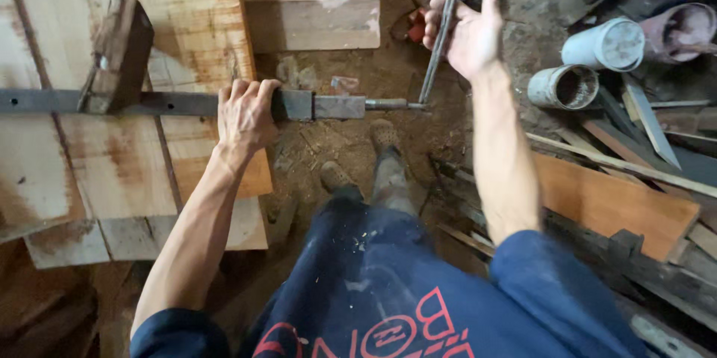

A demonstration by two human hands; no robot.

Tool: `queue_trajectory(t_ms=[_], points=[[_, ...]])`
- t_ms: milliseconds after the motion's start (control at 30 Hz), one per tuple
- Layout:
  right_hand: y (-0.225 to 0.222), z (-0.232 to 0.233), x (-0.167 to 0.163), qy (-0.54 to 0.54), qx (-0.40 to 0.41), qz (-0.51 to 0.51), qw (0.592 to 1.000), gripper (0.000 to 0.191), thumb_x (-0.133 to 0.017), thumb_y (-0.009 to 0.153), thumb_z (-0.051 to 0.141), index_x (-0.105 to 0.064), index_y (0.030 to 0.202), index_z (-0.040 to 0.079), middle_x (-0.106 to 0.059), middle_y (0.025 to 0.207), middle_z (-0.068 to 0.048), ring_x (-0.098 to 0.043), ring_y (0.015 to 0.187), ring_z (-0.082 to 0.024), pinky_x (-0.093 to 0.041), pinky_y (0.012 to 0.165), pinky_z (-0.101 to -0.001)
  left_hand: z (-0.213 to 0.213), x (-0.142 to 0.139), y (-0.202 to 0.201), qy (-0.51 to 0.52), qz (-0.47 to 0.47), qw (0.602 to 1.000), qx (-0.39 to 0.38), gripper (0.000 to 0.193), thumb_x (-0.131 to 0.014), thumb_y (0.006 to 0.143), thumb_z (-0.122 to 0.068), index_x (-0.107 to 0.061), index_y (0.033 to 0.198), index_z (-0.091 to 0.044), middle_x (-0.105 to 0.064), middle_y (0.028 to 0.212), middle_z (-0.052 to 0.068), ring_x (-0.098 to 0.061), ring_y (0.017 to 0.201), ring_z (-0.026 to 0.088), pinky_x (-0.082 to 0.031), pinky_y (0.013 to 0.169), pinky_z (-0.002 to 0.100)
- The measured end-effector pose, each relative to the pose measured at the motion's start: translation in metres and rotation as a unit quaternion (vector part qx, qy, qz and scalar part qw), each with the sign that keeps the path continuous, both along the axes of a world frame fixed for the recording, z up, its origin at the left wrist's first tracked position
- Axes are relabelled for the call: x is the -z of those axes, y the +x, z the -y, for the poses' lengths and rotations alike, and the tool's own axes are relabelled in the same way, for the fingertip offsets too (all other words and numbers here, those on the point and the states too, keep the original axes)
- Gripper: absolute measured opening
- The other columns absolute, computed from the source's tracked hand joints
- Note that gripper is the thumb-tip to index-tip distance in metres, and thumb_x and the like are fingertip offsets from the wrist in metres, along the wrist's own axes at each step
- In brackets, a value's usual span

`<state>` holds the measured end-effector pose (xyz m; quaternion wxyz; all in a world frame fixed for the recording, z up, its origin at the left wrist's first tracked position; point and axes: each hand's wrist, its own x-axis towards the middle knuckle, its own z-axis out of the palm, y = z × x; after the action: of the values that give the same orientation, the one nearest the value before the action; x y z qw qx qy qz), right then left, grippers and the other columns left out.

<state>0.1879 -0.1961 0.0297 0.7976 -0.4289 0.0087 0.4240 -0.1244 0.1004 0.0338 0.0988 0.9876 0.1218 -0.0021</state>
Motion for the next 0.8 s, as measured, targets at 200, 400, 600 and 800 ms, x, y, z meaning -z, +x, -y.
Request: queue_trajectory(t_ms=[200,400,600,800], points=[[-0.096,0.097,-0.026,-0.013,-0.149,0.25,0.957,0.101,-0.014,0.105,0.079,-0.071,0.098,-0.004,-0.071,0.096,-0.021,-0.067,0.099,-0.032,-0.048,0.109,-0.0419,-0.004,0.007,0.006,-0.019,0.066,0.998,0.005,0.06,-0.087,0.071,-0.033,-0.064,0.124,-0.018,-0.071,0.106,0.009,-0.061,0.109,0.032,-0.043,0.096,0.048],[-0.16,0.115,0.056,-0.278,-0.08,0.174,0.941,0.087,-0.033,0.103,0.071,-0.073,0.087,-0.004,-0.073,0.083,-0.017,-0.07,0.077,-0.023,-0.055,0.076,-0.0376,-0.013,0.025,0.002,-0.014,0.055,0.998,0.0,0.076,-0.088,0.062,-0.033,-0.059,0.13,-0.018,-0.069,0.115,0.011,-0.058,0.114,0.036,-0.043,0.096,0.05],[-0.152,0.061,0.103,-0.463,0.109,0.174,0.862,0.046,-0.063,0.103,0.045,-0.069,0.088,0.002,-0.072,0.083,-0.008,-0.065,0.068,-0.016,-0.05,0.062,-0.0346,-0.025,0.018,-0.001,-0.057,0.091,0.994,-0.02,0.089,-0.091,0.063,-0.049,-0.052,0.137,-0.021,-0.067,0.123,0.009,-0.056,0.122,0.033,-0.041,0.103,0.055],[-0.231,0.028,0.097,-0.486,0.208,0.611,0.589,0.02,-0.064,0.109,0.018,-0.061,0.099,0.0,-0.063,0.094,-0.016,-0.062,0.086,-0.039,-0.049,0.077,-0.051,-0.025,-0.004,-0.001,0.005,-0.017,0.999,-0.037,0.1,-0.087,0.058,-0.059,-0.047,0.143,-0.024,-0.063,0.123,0.002,-0.045,0.136,0.03,-0.039,0.107,0.05]])
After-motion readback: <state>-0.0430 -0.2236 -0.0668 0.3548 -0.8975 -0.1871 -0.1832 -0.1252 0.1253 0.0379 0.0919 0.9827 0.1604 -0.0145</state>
